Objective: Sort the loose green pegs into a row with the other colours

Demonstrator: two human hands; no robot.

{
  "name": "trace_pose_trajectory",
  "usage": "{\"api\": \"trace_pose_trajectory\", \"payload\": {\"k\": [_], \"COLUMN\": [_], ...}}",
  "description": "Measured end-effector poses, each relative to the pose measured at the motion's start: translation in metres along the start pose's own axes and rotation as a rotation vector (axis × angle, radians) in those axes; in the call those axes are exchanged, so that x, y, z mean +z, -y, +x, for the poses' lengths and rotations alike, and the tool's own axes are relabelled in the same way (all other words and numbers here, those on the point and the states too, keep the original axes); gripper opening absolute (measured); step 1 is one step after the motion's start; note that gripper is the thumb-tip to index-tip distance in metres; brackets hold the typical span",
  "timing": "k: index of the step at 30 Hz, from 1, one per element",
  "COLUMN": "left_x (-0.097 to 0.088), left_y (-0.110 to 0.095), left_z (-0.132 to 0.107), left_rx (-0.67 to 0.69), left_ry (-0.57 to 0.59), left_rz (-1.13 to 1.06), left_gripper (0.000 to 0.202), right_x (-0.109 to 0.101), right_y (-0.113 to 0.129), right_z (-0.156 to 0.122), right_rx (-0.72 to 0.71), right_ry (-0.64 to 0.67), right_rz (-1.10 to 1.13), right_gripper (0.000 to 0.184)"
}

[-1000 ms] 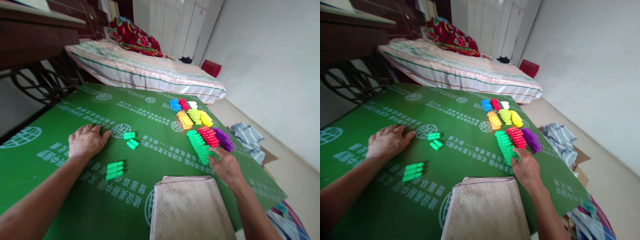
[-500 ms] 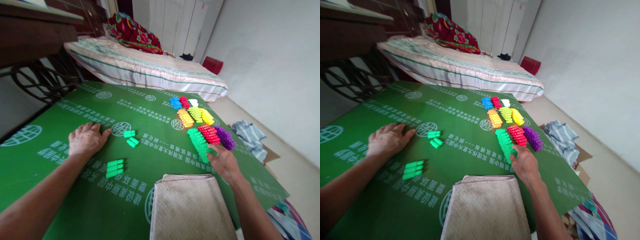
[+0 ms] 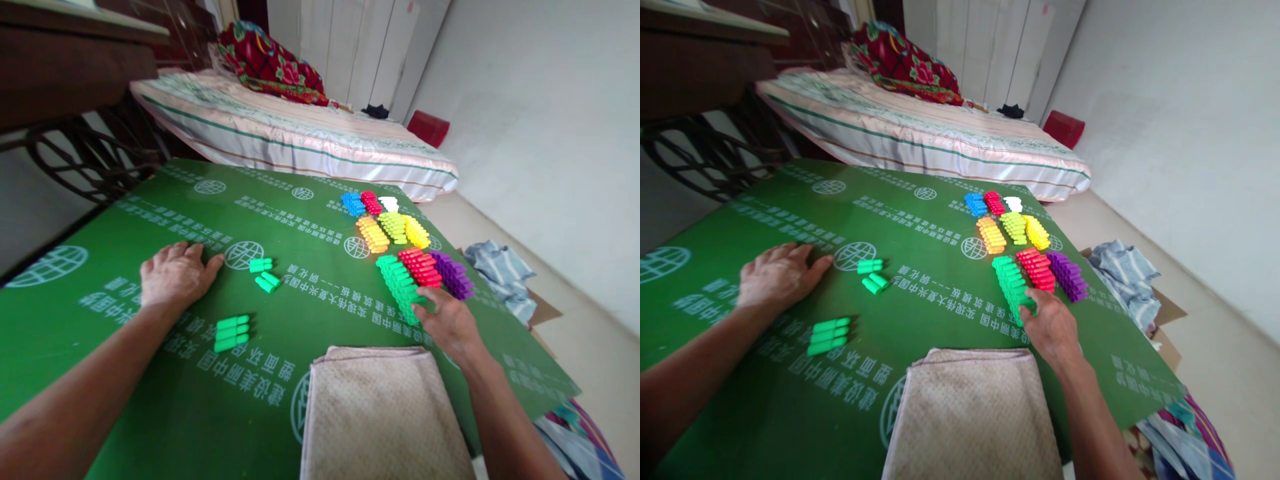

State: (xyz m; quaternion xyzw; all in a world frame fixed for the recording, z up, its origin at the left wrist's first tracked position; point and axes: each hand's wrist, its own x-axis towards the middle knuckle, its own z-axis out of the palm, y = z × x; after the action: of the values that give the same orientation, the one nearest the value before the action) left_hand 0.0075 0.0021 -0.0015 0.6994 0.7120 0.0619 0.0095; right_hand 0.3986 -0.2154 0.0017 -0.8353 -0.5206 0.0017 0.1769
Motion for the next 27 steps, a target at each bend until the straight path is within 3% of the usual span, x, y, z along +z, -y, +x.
{"api": "trace_pose_trajectory", "payload": {"k": [17, 27], "left_x": [0.0049, 0.0055], "left_y": [0.0037, 0.0031], "left_z": [0.0016, -0.0034], "left_rx": [0.015, 0.043], "left_ry": [-0.03, -0.038], "left_rz": [0.0, -0.026], "left_gripper": [0.068, 0.063], "right_x": [0.0009, 0.0033], "right_y": [-0.0016, -0.0078], "right_z": [0.0007, 0.0008], "right_rx": [0.023, 0.002], "right_ry": [0.036, -0.007], "right_rz": [0.038, 0.02], "right_gripper": [0.039, 0.036]}}
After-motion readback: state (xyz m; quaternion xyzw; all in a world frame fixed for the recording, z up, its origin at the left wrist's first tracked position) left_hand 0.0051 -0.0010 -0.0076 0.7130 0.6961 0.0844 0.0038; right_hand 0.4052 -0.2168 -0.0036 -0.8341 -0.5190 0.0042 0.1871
